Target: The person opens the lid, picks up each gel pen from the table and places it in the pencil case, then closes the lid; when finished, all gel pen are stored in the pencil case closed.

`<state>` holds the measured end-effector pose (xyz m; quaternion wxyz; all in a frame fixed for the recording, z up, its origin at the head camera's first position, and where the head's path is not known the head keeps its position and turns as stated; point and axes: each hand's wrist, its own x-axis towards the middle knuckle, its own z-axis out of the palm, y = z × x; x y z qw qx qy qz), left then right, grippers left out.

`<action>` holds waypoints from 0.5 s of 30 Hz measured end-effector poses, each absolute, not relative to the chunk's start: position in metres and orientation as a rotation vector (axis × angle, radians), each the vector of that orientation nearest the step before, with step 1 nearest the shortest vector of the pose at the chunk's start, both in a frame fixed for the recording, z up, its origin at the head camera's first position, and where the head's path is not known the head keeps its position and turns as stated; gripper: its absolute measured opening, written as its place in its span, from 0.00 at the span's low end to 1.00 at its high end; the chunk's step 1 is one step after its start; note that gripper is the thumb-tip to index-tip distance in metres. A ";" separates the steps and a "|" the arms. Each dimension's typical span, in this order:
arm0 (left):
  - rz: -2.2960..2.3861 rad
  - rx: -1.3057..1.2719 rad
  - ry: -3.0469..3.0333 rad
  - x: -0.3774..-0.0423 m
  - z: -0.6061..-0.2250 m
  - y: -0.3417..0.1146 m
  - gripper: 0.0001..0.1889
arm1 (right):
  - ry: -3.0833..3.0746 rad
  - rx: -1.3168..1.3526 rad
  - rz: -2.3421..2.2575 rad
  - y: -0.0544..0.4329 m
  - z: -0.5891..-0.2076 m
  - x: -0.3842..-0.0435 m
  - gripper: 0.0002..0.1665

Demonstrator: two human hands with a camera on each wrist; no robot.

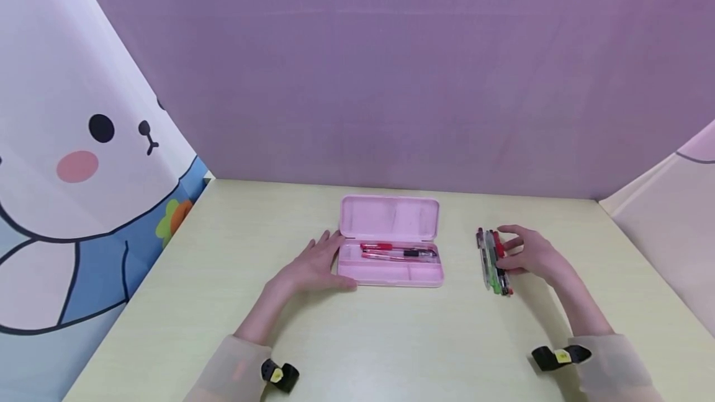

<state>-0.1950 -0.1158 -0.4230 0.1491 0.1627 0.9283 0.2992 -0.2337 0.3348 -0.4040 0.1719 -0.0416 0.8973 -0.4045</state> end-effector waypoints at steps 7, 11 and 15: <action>0.861 0.472 2.669 -0.196 -0.426 -0.116 0.56 | 2.515 -0.061 -1.189 0.335 -0.405 -0.233 0.52; 0.854 0.463 2.672 -0.195 -0.426 -0.116 0.56 | 2.501 -0.046 -1.212 0.338 -0.403 -0.233 0.50; 0.837 0.449 2.678 -0.195 -0.426 -0.116 0.56 | 2.544 -0.043 -1.186 0.341 -0.397 -0.235 0.47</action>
